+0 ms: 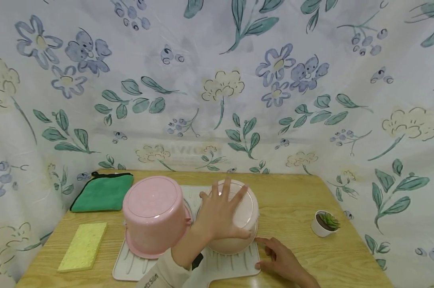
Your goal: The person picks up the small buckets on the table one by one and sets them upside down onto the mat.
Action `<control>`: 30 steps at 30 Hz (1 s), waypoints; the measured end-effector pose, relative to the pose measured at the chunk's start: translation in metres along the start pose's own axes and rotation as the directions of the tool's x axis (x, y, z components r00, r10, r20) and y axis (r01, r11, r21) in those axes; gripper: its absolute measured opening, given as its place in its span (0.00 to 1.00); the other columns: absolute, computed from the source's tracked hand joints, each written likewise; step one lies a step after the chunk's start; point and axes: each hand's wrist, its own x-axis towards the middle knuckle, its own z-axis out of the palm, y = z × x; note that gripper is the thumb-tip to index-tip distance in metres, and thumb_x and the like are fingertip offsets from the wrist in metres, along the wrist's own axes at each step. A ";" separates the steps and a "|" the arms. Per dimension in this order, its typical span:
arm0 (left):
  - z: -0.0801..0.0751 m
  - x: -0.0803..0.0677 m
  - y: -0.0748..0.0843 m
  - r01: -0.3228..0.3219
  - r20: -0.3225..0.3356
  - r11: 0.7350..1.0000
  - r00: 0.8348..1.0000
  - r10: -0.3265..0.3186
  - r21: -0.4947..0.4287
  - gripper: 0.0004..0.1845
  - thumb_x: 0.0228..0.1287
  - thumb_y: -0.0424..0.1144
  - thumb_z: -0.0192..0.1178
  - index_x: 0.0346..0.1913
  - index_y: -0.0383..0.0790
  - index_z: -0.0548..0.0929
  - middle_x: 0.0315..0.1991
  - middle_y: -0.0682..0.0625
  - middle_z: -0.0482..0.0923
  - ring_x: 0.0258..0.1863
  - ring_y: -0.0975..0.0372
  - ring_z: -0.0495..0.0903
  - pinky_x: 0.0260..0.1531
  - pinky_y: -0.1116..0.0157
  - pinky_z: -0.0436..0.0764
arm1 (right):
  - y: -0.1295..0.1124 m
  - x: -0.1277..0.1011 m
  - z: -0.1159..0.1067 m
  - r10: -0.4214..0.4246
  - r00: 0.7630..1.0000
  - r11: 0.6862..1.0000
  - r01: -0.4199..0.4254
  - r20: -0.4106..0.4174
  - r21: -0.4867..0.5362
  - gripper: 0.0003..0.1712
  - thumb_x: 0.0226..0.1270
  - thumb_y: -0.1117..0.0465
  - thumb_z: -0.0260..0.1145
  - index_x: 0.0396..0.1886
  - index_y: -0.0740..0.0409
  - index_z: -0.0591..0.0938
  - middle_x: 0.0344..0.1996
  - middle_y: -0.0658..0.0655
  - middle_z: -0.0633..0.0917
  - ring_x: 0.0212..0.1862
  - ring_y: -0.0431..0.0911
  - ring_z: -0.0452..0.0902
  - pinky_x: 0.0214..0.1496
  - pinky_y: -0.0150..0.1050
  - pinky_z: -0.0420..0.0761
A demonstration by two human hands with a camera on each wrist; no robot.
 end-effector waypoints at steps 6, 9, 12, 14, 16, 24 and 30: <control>0.004 0.013 -0.006 -0.002 0.056 0.999 0.998 0.005 -0.038 0.62 0.29 0.86 0.44 0.72 0.62 0.46 0.70 0.38 0.50 0.62 0.38 0.57 0.39 0.36 0.69 | 0.001 0.001 -0.001 -0.014 1.000 1.000 0.014 0.002 0.019 0.34 0.52 0.49 0.70 0.60 0.52 0.74 0.26 0.51 0.69 0.24 0.35 0.63 0.25 0.28 0.69; 0.006 0.020 -0.008 0.004 0.094 0.998 0.996 0.002 -0.065 0.61 0.29 0.86 0.44 0.72 0.63 0.46 0.70 0.39 0.49 0.61 0.39 0.58 0.39 0.36 0.68 | 0.002 0.001 -0.001 -0.010 1.000 1.000 0.010 0.008 0.016 0.34 0.52 0.49 0.69 0.60 0.51 0.73 0.26 0.51 0.69 0.24 0.35 0.62 0.25 0.28 0.69; 0.008 0.026 -0.009 0.007 0.124 0.997 0.992 0.003 -0.082 0.61 0.29 0.86 0.44 0.72 0.63 0.46 0.70 0.39 0.49 0.60 0.40 0.59 0.38 0.36 0.68 | 0.001 0.001 -0.002 -0.003 1.000 1.000 0.003 0.011 0.014 0.34 0.52 0.49 0.69 0.60 0.52 0.73 0.26 0.51 0.69 0.24 0.34 0.62 0.25 0.28 0.69; 0.009 0.029 -0.009 0.009 0.138 0.997 0.990 0.002 -0.079 0.61 0.29 0.86 0.44 0.72 0.64 0.47 0.70 0.39 0.49 0.59 0.40 0.60 0.38 0.37 0.69 | 0.001 0.000 -0.002 -0.001 1.000 1.000 0.001 0.013 0.020 0.34 0.53 0.49 0.69 0.60 0.53 0.73 0.26 0.51 0.69 0.24 0.34 0.63 0.25 0.28 0.69; 0.009 0.032 -0.009 0.012 0.151 0.997 0.989 -0.001 -0.075 0.61 0.29 0.86 0.44 0.72 0.64 0.47 0.70 0.39 0.49 0.60 0.40 0.60 0.37 0.36 0.69 | 0.001 -0.001 -0.002 0.002 1.000 1.000 -0.002 0.014 0.027 0.34 0.53 0.49 0.69 0.60 0.53 0.73 0.27 0.51 0.69 0.24 0.34 0.63 0.26 0.28 0.69; 0.009 0.038 -0.008 0.021 0.184 0.996 0.983 -0.006 -0.084 0.60 0.30 0.85 0.45 0.72 0.63 0.50 0.69 0.39 0.52 0.59 0.41 0.60 0.37 0.37 0.69 | 0.001 -0.003 -0.003 0.021 0.999 1.000 -0.021 0.025 0.023 0.35 0.53 0.48 0.69 0.61 0.52 0.73 0.27 0.51 0.69 0.24 0.33 0.63 0.25 0.29 0.70; 0.008 0.040 -0.009 0.034 0.217 0.994 0.976 -0.011 -0.102 0.59 0.31 0.84 0.46 0.72 0.63 0.50 0.68 0.40 0.53 0.60 0.40 0.59 0.37 0.37 0.69 | 0.000 -0.003 -0.003 0.012 1.000 1.000 -0.012 0.018 0.014 0.35 0.53 0.48 0.69 0.61 0.53 0.73 0.27 0.50 0.69 0.24 0.33 0.63 0.26 0.29 0.70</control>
